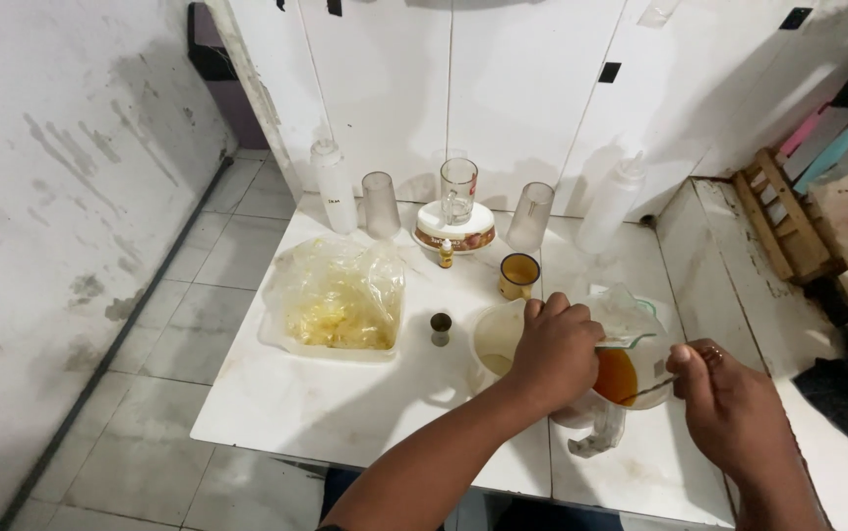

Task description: Mixing a brown liquid in a pitcher with a spoon and pouring it into smaller cups.

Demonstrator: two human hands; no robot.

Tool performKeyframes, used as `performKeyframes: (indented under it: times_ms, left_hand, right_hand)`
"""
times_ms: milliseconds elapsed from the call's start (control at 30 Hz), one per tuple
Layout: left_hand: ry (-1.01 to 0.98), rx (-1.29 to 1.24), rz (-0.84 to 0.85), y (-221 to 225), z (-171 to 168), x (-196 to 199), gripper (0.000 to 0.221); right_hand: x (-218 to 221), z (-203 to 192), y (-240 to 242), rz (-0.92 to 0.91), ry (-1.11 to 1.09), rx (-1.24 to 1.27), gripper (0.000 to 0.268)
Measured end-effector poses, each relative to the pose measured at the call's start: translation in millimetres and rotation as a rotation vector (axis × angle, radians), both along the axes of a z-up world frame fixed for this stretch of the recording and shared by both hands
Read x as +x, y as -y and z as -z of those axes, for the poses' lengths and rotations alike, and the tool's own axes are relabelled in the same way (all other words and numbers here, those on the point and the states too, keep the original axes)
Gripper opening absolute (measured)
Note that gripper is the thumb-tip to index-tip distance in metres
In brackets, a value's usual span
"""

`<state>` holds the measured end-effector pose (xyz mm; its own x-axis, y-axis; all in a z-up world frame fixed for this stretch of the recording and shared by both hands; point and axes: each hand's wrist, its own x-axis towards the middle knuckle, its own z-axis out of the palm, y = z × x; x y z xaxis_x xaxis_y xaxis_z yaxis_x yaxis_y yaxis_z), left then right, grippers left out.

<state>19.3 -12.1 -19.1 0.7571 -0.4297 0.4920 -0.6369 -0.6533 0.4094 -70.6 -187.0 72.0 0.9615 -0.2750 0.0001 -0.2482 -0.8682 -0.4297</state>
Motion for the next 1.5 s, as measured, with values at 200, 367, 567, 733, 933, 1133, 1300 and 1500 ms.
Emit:
performKeyframes:
  times_ms: [200, 367, 567, 733, 933, 1133, 1300, 1500]
  left_hand:
    - [0.066, 0.005, -0.013, -0.6, -6.0, 0.1, 0.030]
    - [-0.105, 0.089, 0.075, -5.6, -23.8, -7.1, 0.022]
    - [0.051, -0.047, 0.030, 4.1, 4.6, 5.9, 0.007]
    - [0.028, -0.015, -0.010, 3.9, 0.1, 3.3, 0.003]
    - [-0.050, 0.205, 0.040, 3.1, -15.1, 1.5, 0.016]
    - [-0.032, 0.080, 0.041, 3.8, -7.0, 2.5, 0.011]
    - [0.047, 0.112, -0.013, 4.7, -8.7, 2.2, 0.014]
    - [0.025, -0.065, 0.000, 5.0, -1.9, 7.4, 0.027]
  right_hand:
    - [3.2, 23.5, -12.5, -0.124, 0.210, 0.296, 0.036]
    - [1.9, 16.4, 6.8, -0.074, 0.083, 0.040, 0.039]
    - [9.3, 26.6, -4.0, -0.054, 0.208, 0.153, 0.036]
    - [1.0, -0.8, -1.9, -0.023, -0.024, 0.075, 0.055]
    - [8.4, 25.4, -2.4, -0.065, 0.207, -0.038, 0.033]
    - [0.6, 16.4, 4.0, -0.094, 0.020, 0.093, 0.051]
    - [10.3, 21.0, -6.7, -0.044, 0.166, 0.061, 0.034]
    - [-0.5, 2.9, 2.6, -0.063, 0.021, 0.155, 0.047]
